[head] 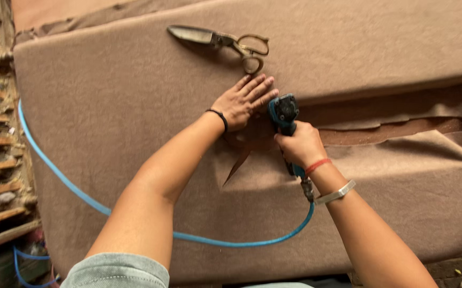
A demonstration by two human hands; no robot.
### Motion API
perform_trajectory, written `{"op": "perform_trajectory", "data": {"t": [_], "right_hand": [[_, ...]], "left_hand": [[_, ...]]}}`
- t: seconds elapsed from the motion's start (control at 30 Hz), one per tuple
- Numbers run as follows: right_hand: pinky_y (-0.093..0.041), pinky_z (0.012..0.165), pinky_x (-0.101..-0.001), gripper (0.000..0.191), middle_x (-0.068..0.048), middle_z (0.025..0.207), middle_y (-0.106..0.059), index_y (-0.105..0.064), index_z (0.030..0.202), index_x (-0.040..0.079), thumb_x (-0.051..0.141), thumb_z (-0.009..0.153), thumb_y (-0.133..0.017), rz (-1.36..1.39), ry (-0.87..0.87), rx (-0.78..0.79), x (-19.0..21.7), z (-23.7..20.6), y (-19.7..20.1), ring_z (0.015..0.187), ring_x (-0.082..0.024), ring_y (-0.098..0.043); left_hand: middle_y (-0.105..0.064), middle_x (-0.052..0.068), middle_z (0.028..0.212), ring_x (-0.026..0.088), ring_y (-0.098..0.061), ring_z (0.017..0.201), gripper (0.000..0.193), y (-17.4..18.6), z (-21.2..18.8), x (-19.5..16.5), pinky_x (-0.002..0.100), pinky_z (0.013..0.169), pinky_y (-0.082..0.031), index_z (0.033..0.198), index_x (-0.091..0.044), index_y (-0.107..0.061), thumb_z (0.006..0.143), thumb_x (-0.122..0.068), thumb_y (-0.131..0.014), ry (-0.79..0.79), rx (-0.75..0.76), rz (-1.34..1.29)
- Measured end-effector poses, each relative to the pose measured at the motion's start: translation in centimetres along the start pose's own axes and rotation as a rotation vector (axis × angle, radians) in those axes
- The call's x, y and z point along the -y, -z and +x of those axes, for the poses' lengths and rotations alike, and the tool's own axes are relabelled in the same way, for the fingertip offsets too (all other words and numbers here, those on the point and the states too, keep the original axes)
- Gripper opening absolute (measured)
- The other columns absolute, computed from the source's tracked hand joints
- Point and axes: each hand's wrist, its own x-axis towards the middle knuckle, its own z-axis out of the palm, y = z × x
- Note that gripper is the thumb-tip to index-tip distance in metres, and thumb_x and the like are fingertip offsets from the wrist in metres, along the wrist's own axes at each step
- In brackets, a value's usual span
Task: The person cuts brown fabric with shears, then uses a pneumatic stapler to fasten the fabric over a foam-covered plywood panel, pulling the fabric taut and stapling along the cutout edges. They reload staples from a green container, adjust the air hose, and finally gather the fabric pieces on the work table.
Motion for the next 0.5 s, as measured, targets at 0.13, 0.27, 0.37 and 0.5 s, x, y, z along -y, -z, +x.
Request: {"op": "perform_trajectory", "data": {"t": [0.13, 0.27, 0.37, 0.5], "right_hand": [[-0.050, 0.047, -0.0351, 0.014, -0.008, 0.060, -0.064, -0.067, 0.079, 0.001, 0.014, 0.083, -0.070, 0.196, -0.140, 0.120, 0.3, 0.4, 0.0, 0.048, -0.017, -0.062], [-0.049, 0.045, -0.0338, 0.019, -0.007, 0.058, -0.062, -0.062, 0.074, -0.002, 0.011, 0.084, -0.070, 0.222, -0.089, 0.186, 0.7, 0.4, -0.2, 0.047, -0.017, -0.060], [-0.048, 0.044, -0.0339, 0.018, -0.006, 0.058, -0.062, -0.062, 0.074, -0.001, 0.011, 0.084, -0.071, 0.286, -0.056, 0.213, 1.9, 0.1, -1.5, 0.045, -0.017, -0.059], [-0.048, 0.045, -0.0336, 0.017, -0.008, 0.057, -0.062, -0.065, 0.075, 0.000, 0.012, 0.085, -0.069, 0.189, -0.105, 0.143, 3.6, -0.3, -3.0, 0.046, -0.017, -0.060]], "left_hand": [[-0.005, 0.006, 0.172, 0.028, -0.002, 0.158, 0.068, 1.9, -3.6, 2.0, 0.053, 0.126, 0.001, 0.162, -0.036, -0.013, 0.102, -0.057, -0.037, 0.234, 0.256, -0.212], [-0.002, 0.007, 0.172, 0.028, 0.001, 0.158, 0.071, 2.9, -6.1, 2.7, 0.059, 0.125, 0.003, 0.162, -0.036, -0.011, 0.102, -0.061, -0.038, 0.377, 0.260, -0.196], [-0.001, 0.011, 0.172, 0.034, 0.002, 0.158, 0.074, 2.8, -6.2, 2.5, 0.067, 0.121, 0.001, 0.164, -0.039, -0.011, 0.101, -0.052, -0.047, 0.348, 0.268, -0.123], [0.001, 0.011, 0.172, 0.035, 0.003, 0.157, 0.080, 2.8, -5.9, 2.0, 0.070, 0.120, 0.001, 0.162, -0.044, -0.011, 0.096, -0.044, -0.057, 0.356, 0.265, -0.120]]}}
